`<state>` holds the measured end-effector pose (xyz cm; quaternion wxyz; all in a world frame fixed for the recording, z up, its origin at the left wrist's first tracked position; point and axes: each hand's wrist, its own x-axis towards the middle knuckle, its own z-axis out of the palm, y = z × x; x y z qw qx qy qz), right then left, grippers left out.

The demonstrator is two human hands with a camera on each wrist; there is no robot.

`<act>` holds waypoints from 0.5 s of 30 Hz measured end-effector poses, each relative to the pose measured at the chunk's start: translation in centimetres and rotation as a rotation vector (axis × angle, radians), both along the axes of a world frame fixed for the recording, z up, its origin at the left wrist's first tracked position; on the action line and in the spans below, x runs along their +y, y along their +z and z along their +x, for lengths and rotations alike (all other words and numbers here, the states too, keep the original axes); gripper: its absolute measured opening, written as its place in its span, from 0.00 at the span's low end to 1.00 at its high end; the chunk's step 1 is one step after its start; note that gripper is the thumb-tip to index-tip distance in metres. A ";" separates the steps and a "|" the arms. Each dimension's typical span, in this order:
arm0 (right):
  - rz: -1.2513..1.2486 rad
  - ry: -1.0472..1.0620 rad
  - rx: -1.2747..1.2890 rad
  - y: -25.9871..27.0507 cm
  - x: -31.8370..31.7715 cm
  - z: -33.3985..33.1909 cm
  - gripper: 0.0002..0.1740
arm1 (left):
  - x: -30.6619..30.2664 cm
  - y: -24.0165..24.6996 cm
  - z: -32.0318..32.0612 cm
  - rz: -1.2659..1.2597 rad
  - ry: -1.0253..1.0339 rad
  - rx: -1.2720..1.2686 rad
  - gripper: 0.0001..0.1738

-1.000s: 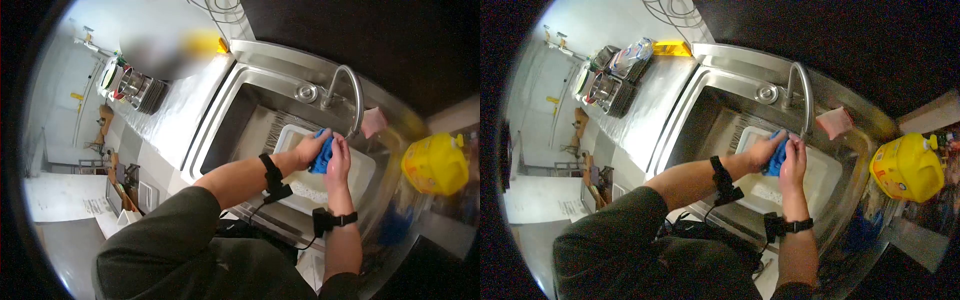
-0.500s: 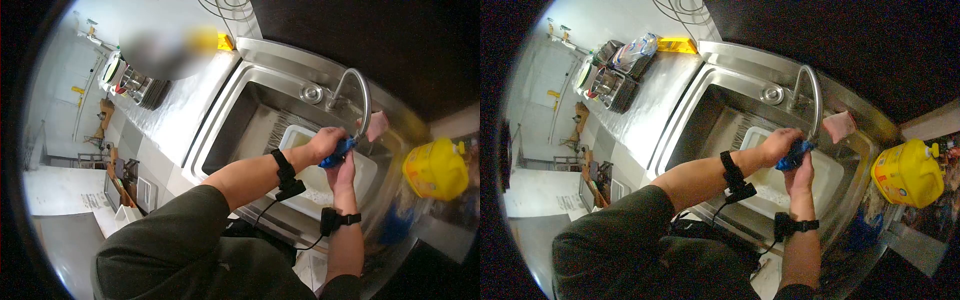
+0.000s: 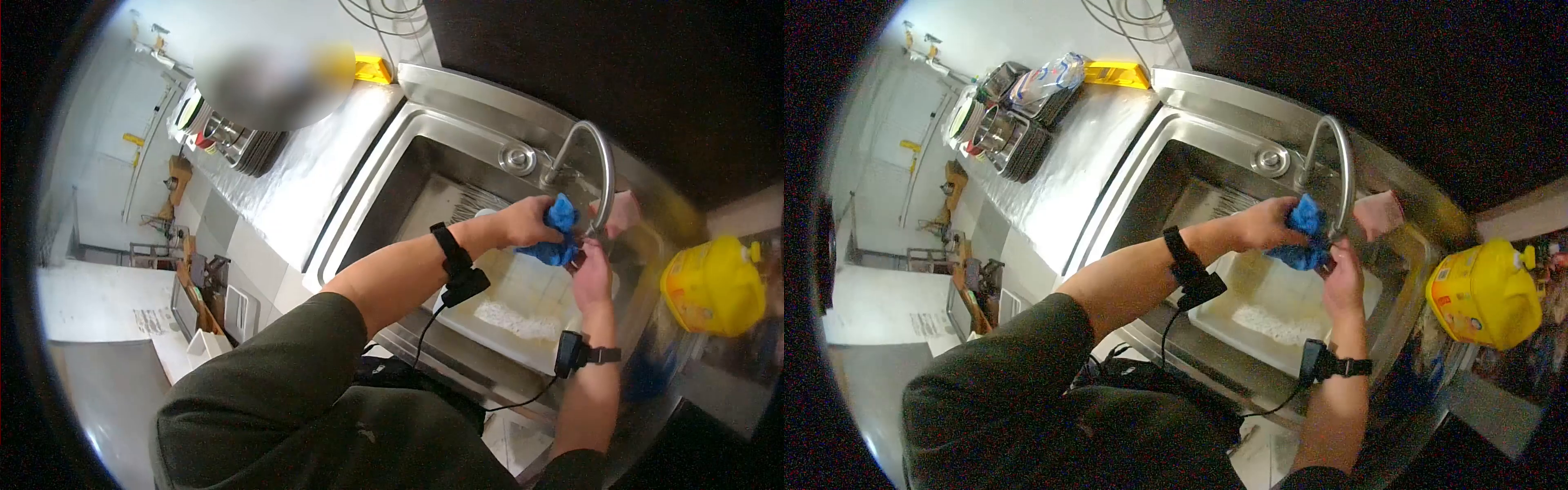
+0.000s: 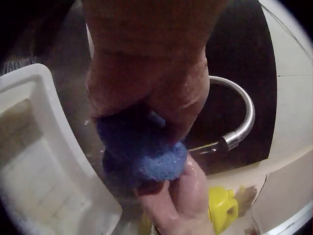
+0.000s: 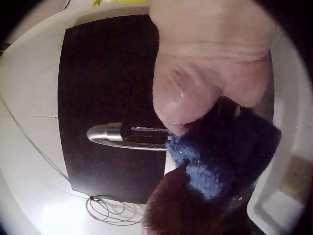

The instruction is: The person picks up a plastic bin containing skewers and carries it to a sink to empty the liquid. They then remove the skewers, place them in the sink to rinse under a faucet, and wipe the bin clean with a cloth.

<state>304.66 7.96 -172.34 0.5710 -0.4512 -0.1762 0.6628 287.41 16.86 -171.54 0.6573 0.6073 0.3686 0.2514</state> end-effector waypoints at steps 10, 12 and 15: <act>0.038 0.133 -0.745 -0.8 -0.6 0.9 0.17 | 0.1 1.8 2.0 0.527 -0.304 0.191 0.19; 0.021 0.175 -0.899 -0.1 0.1 0.9 0.16 | 0.0 2.8 1.5 0.515 -0.239 0.137 0.18; 0.066 -0.178 -0.325 1.0 0.0 -0.4 0.14 | 1.3 2.5 0.7 0.459 -0.197 0.293 0.14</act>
